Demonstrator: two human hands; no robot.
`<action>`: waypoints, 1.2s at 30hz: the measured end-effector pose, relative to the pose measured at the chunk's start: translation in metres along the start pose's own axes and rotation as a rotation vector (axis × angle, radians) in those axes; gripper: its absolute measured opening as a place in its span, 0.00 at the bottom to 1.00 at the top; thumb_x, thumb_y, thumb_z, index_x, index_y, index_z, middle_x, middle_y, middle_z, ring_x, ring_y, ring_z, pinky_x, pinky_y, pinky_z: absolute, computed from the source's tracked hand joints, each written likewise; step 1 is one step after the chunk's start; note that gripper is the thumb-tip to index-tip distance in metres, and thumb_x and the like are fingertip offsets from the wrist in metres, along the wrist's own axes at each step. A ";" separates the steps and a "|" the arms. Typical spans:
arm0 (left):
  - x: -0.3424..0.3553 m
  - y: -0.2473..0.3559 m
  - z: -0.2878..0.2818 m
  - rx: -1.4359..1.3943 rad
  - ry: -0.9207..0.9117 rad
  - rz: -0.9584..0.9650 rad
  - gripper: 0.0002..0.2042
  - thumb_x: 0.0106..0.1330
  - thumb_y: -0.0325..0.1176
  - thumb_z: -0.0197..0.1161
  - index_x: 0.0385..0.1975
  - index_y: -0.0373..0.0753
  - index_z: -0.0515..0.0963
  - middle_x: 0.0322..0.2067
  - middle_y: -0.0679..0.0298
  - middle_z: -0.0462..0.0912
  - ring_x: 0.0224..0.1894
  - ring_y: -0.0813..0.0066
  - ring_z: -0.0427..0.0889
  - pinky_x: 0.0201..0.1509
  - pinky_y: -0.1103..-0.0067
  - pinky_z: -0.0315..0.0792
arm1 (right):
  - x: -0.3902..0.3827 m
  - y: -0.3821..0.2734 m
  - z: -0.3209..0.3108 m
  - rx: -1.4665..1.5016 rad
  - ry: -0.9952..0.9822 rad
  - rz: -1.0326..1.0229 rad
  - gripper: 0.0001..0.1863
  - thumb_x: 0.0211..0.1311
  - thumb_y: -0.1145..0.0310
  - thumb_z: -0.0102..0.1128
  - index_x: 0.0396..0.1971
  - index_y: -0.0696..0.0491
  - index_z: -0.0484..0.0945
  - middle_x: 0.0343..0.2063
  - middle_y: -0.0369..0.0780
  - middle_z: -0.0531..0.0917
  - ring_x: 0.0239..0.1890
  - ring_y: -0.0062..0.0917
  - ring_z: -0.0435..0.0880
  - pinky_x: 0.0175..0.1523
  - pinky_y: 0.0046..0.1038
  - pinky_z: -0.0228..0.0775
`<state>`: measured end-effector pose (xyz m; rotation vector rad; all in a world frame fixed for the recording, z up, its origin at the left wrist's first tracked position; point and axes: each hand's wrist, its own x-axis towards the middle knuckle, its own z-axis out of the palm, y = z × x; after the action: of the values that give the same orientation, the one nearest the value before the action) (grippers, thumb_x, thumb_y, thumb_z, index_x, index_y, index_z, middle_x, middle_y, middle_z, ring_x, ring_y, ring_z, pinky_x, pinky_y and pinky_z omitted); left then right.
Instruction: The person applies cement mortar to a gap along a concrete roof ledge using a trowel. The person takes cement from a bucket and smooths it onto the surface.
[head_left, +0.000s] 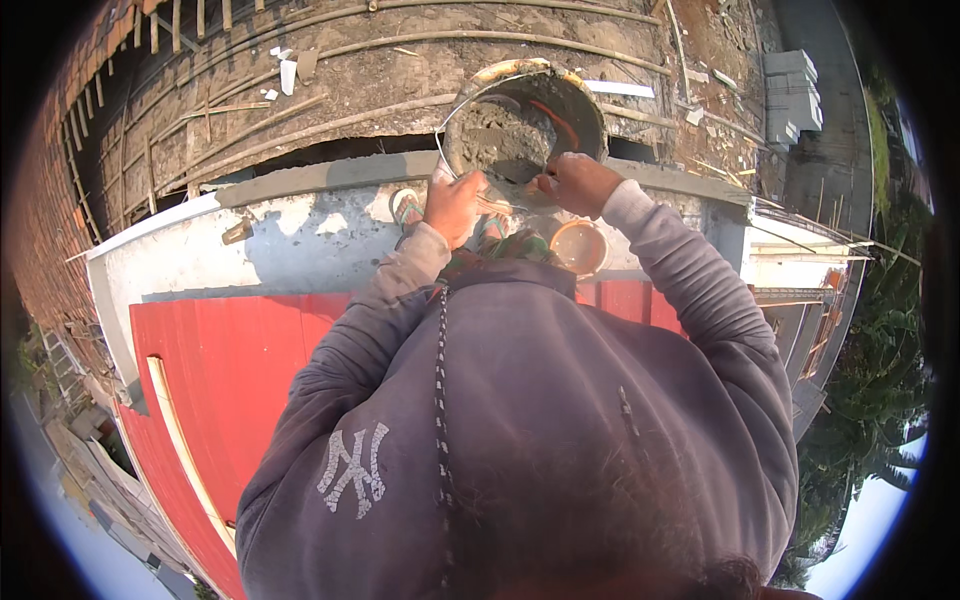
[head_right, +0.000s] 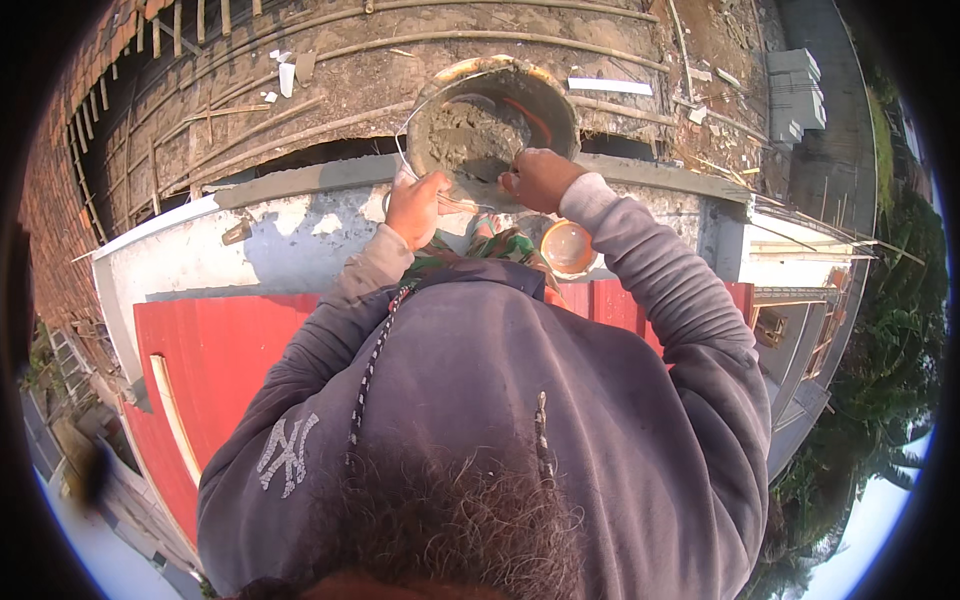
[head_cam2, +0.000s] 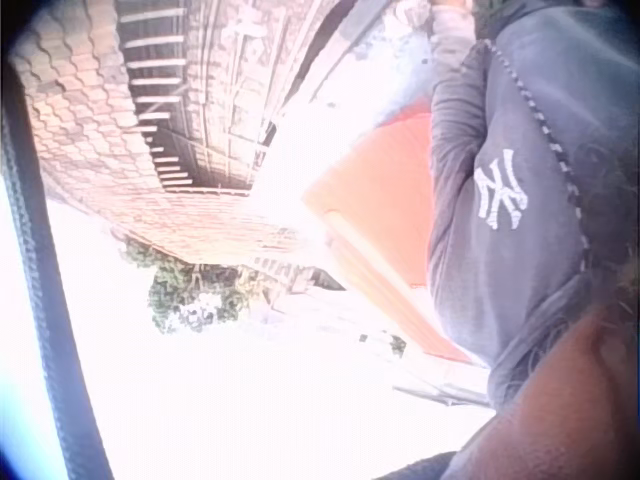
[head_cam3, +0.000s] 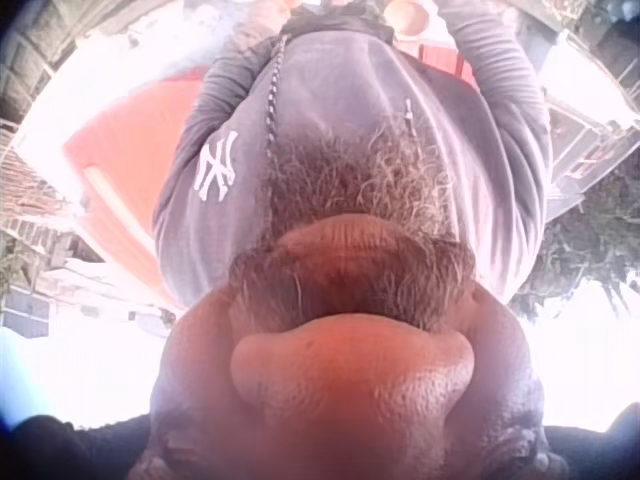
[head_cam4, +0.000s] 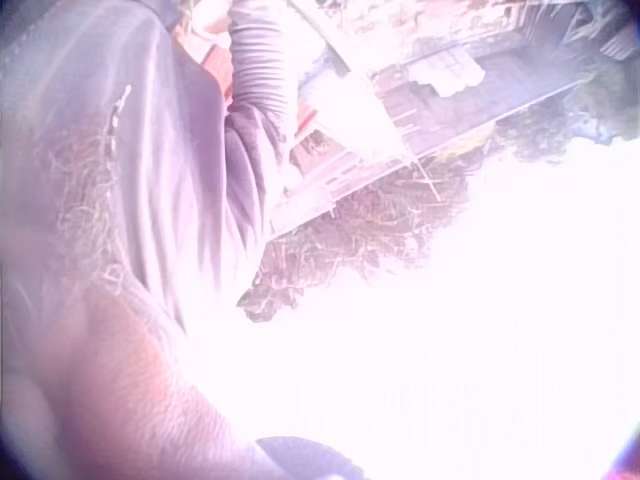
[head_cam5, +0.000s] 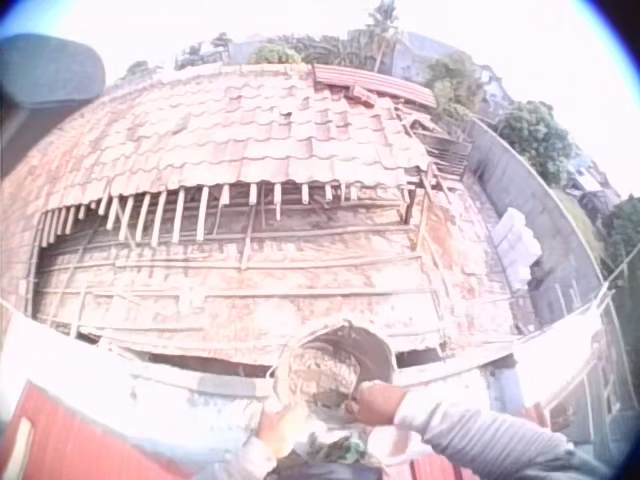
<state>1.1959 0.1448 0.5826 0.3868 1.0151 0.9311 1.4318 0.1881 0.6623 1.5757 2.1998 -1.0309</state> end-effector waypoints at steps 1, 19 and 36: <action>-0.005 0.001 0.001 -0.003 0.008 0.039 0.15 0.64 0.21 0.59 0.51 0.32 0.70 0.35 0.62 0.78 0.32 0.70 0.82 0.33 0.71 0.83 | 0.004 0.003 -0.002 -0.102 0.014 0.053 0.23 0.72 0.54 0.55 0.44 0.61 0.84 0.42 0.56 0.86 0.49 0.49 0.86 0.58 0.46 0.77; -0.039 0.028 -0.052 0.361 0.057 0.507 0.30 0.65 0.19 0.53 0.71 0.32 0.64 0.39 0.67 0.81 0.33 0.87 0.73 0.34 0.83 0.72 | 0.106 -0.021 -0.046 -0.169 -0.754 0.156 0.23 0.72 0.52 0.55 0.28 0.59 0.80 0.17 0.42 0.79 0.16 0.30 0.80 0.22 0.37 0.75; -0.038 -0.006 -0.093 1.226 0.297 0.676 0.03 0.64 0.25 0.57 0.34 0.40 0.77 0.35 0.60 0.85 0.42 0.61 0.84 0.65 0.69 0.69 | 0.085 -0.116 -0.014 -0.595 0.101 -0.147 0.21 0.75 0.55 0.50 0.35 0.56 0.84 0.37 0.53 0.88 0.40 0.47 0.89 0.47 0.46 0.82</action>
<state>1.1115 0.0989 0.5523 1.7316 1.7178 0.8566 1.2967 0.2397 0.6704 1.2256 2.4062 -0.2712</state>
